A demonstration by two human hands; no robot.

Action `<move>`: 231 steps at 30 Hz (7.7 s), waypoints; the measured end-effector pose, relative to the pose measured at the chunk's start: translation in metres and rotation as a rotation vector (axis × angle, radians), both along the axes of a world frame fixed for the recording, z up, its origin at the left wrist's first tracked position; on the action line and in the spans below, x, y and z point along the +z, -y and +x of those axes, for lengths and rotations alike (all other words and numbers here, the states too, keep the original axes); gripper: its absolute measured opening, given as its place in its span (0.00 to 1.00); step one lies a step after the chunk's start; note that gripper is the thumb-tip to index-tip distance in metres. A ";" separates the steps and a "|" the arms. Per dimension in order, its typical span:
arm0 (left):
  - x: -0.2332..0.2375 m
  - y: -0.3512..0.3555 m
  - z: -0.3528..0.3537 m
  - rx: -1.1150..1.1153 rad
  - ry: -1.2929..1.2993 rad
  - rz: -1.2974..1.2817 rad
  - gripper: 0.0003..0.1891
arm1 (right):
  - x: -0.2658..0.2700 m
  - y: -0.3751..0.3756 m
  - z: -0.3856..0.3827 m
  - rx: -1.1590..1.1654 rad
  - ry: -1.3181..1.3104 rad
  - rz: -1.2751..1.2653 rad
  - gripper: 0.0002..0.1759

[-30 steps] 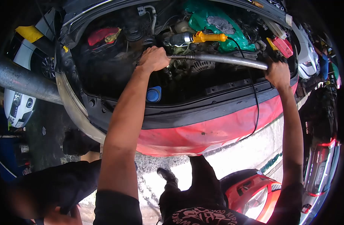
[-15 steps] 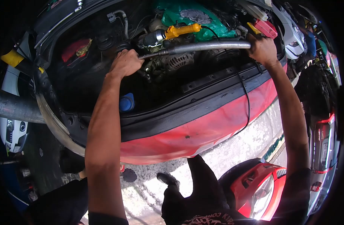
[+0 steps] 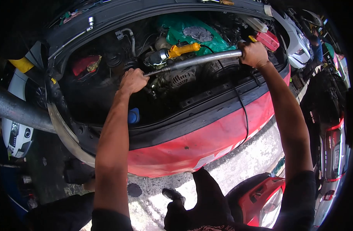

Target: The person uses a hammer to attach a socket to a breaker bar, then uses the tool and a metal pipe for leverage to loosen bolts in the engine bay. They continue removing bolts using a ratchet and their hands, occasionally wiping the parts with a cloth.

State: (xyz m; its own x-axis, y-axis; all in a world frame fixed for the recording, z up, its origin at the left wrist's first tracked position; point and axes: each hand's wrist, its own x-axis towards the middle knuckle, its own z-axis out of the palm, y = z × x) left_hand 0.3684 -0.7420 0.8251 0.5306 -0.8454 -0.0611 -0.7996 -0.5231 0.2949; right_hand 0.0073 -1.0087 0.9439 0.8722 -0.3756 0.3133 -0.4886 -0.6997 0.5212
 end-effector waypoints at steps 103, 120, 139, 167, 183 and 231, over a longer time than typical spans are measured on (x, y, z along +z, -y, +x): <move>-0.033 -0.068 0.089 0.282 -1.021 -0.011 0.21 | -0.089 -0.114 0.306 0.514 -0.439 0.623 0.22; -0.105 -0.021 0.026 -0.168 -0.657 -0.050 0.26 | -0.078 -0.166 0.311 0.464 -0.387 1.013 0.38; -0.102 -0.019 0.016 -0.208 -0.503 -0.203 0.23 | -0.070 -0.167 0.308 0.321 -0.351 0.924 0.36; -0.123 0.005 0.002 0.131 -0.810 -0.329 0.17 | -0.090 -0.162 0.315 0.387 -0.335 0.930 0.32; -0.112 0.005 0.017 0.036 -0.888 -0.366 0.15 | 0.041 -0.189 0.292 0.251 -0.099 1.291 0.45; -0.141 0.014 0.055 -0.443 -0.396 -0.286 0.09 | 0.084 -0.255 0.485 0.717 0.171 0.100 0.37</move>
